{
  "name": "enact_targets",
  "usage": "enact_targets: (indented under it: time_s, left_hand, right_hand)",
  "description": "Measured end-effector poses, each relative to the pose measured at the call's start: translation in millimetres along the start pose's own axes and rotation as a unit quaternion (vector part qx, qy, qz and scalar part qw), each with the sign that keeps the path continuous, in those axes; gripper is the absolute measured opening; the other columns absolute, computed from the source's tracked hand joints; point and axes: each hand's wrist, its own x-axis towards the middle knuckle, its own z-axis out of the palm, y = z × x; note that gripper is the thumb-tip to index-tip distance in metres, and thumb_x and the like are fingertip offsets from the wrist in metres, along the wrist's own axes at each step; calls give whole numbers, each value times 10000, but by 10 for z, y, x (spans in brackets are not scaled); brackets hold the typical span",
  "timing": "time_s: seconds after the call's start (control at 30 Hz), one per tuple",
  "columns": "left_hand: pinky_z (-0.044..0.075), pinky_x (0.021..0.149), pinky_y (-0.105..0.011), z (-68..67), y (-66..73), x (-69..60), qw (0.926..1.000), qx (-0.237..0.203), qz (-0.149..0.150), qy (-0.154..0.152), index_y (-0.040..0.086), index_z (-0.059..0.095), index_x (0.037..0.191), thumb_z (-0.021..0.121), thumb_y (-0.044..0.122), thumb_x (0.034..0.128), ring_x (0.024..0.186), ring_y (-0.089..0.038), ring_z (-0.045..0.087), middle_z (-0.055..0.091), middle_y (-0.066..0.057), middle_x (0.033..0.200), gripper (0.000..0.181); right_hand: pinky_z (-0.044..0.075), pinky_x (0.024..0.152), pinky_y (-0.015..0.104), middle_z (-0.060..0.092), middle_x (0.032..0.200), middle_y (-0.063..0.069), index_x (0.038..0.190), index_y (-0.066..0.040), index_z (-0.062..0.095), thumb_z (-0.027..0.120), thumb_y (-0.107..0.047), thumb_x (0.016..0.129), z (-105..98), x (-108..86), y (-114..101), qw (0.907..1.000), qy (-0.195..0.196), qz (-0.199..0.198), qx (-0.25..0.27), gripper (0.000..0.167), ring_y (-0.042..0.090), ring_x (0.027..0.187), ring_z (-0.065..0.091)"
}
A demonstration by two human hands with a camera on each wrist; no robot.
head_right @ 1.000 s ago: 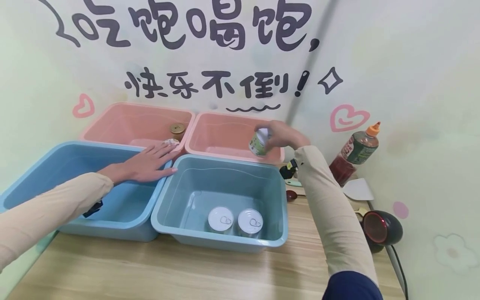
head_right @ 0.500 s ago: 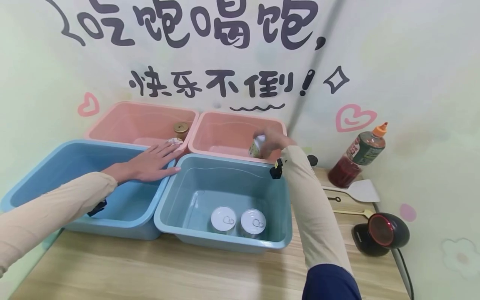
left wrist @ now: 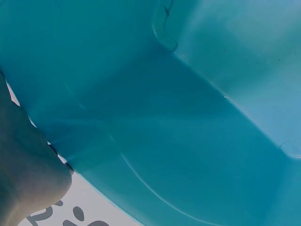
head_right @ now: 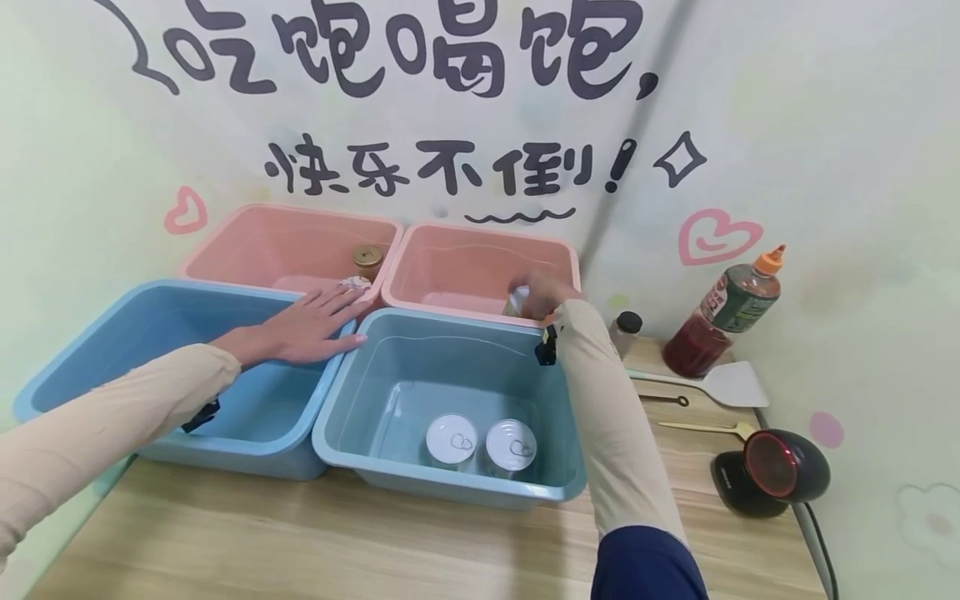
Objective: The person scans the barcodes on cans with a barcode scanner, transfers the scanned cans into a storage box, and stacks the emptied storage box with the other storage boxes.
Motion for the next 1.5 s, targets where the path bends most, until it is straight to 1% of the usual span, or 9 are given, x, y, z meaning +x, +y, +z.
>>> enact_targets:
  time_s: [0.13,0.3,0.5,0.6,0.77,1.0,1.3,1.37,1.5]
  left_hand:
    - [60,1239,-619,-5,21,2,10000,31,-46,-14,128,218,1598,438,545,999,1546,-434,88,166,-174,1673,763]
    - [60,1242,-610,-6,21,5,9999,71,-81,-32,142,209,1602,439,549,998,1549,-425,89,160,-161,1677,764]
    - [62,1240,-616,-2,16,5,9999,57,-94,-31,138,216,1600,441,547,996,1548,-426,94,162,-163,1676,763]
    - [58,1240,-615,-11,19,1,9999,66,-96,-45,137,214,1600,448,541,997,1549,-425,92,158,-164,1676,762]
    - [54,1242,-610,-16,21,-1,9999,104,-109,-60,132,213,1599,461,527,1000,1549,-426,91,150,-163,1677,759]
    - [48,1240,-616,-12,21,-3,9999,70,-121,-59,130,213,1598,458,523,1001,1548,-429,86,150,-168,1676,756]
    - [49,1240,-617,17,13,-1,9999,47,-120,-40,133,213,1599,452,528,1003,1549,-426,85,145,-163,1678,754]
    - [49,1240,-617,15,12,1,9999,48,-119,-41,133,212,1599,452,529,1002,1549,-426,84,146,-163,1678,755]
    - [53,1241,-614,9,11,4,9999,74,-109,-29,135,216,1599,458,529,1000,1549,-424,88,150,-162,1678,757]
  right_hand:
    - [483,676,298,530,1303,195,1349,-102,586,611,66,874,50,37,28,9999,-134,77,6,505,351,1105,489]
    - [460,813,354,532,1351,187,1346,-108,596,584,45,875,92,55,58,9998,-38,75,-204,496,364,1155,479]
    - [456,869,392,553,1371,182,1330,-88,614,560,8,905,142,106,126,9996,23,-40,-277,440,356,1175,489]
    - [448,935,422,577,1375,177,1313,-75,631,536,-27,944,165,121,161,9988,110,-168,-441,385,342,1179,507]
    - [426,1003,476,541,1402,230,1332,-20,598,513,-25,966,184,108,180,9985,-102,-257,-477,376,370,1206,484]
    - [417,1062,539,569,1365,277,1286,37,611,443,-9,991,200,109,175,9934,-214,-740,-851,343,392,1189,520]
    - [362,1114,555,544,1393,255,1306,-4,620,430,-4,1001,236,138,176,9979,-324,-325,-466,360,398,1230,472]
    - [384,1092,523,549,1390,260,1297,4,623,422,8,997,239,143,176,9971,-346,-373,-567,362,391,1219,485]
    - [474,996,411,501,1424,255,1348,4,583,467,-5,979,244,145,177,9991,-422,99,-24,387,382,1237,455]
